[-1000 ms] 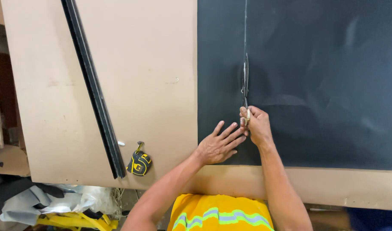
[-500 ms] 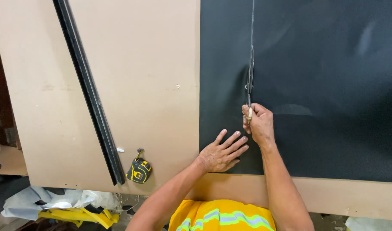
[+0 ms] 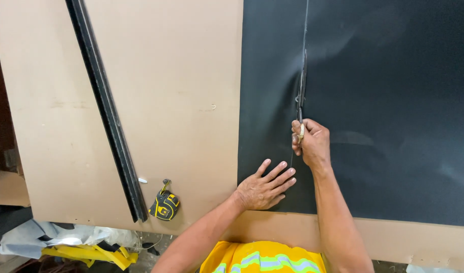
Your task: Cutting long strips of black synthetic fabric using scissors on a workshop cutting table.
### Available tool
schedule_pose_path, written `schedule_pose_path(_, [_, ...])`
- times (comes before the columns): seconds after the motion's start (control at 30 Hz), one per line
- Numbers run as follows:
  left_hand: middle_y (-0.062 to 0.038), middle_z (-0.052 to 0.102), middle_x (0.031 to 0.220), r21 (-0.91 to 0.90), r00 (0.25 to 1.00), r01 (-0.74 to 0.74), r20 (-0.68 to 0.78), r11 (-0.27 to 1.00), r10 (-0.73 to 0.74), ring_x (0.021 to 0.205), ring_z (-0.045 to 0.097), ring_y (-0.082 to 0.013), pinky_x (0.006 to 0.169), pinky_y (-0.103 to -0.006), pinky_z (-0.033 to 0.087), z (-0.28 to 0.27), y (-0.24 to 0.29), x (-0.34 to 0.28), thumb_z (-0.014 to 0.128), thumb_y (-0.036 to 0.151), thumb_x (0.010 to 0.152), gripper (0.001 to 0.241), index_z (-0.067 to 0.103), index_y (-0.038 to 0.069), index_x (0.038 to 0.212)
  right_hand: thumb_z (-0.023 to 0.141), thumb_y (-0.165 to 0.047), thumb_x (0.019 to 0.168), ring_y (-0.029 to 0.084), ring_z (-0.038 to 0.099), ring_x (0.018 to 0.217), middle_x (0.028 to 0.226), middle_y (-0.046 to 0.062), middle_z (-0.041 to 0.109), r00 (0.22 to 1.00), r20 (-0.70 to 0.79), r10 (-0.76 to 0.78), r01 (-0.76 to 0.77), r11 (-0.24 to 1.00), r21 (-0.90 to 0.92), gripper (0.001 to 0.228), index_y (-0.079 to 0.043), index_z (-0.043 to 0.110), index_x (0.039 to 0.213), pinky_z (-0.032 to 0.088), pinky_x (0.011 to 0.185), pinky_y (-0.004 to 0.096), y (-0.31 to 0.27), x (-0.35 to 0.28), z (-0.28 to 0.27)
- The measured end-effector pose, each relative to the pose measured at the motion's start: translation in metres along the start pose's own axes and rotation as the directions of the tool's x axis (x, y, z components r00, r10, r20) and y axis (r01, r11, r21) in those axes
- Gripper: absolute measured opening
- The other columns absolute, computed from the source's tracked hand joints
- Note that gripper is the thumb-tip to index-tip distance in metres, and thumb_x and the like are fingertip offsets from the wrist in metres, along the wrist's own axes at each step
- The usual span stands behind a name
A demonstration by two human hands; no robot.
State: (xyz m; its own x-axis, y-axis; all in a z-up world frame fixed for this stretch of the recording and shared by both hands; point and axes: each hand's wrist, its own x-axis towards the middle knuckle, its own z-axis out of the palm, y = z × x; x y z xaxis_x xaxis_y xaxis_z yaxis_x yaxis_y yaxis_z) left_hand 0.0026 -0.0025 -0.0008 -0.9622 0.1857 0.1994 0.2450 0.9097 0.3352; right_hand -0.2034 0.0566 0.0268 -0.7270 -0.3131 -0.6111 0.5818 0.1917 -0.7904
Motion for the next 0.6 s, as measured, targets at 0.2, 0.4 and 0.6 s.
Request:
schedule_pose_path(0.2, [-0.005,0.040,0.166,-0.019,1.000,0.009,-0.025,1.000,-0.010,0.156,0.035,-0.0303,0.127,-0.0596,0.021,-0.003,0.000,0.002,0.052,0.041,0.098,0.060,0.046,0.022,0.155,0.074,-0.016,0.099,0.017,0.055,0.036,0.049,0.012,0.053,1.000,-0.014,-0.015,0.015,1.000,0.016,0.025,-0.002,0.066,0.079,0.043,0.027,0.024,-0.002,0.013,0.001])
schedule_pose_path(0.4, [-0.005,0.042,0.165,-0.019,0.999,0.011,-0.039,1.000,-0.012,0.156,0.035,-0.0302,0.127,-0.0601,0.022,0.002,0.001,-0.001,0.053,0.041,0.097,0.062,0.046,0.022,0.156,0.075,-0.017,0.099,0.017,0.055,0.036,0.049,0.013,0.052,0.999,-0.009,-0.044,0.044,0.999,0.020,0.027,-0.001,0.066,0.079,0.042,0.027,0.025,-0.018,0.021,0.007])
schedule_pose_path(0.6, [-0.005,0.042,0.165,-0.023,0.999,0.018,-0.051,1.000,-0.019,0.156,0.036,-0.0301,0.127,-0.0600,0.022,0.002,0.001,0.000,0.052,0.040,0.097,0.061,0.047,0.022,0.155,0.075,-0.017,0.100,0.016,0.054,0.036,0.049,0.012,0.052,0.999,-0.005,-0.053,0.053,0.998,0.028,0.028,-0.001,0.066,0.079,0.041,0.026,0.024,-0.028,0.036,0.012])
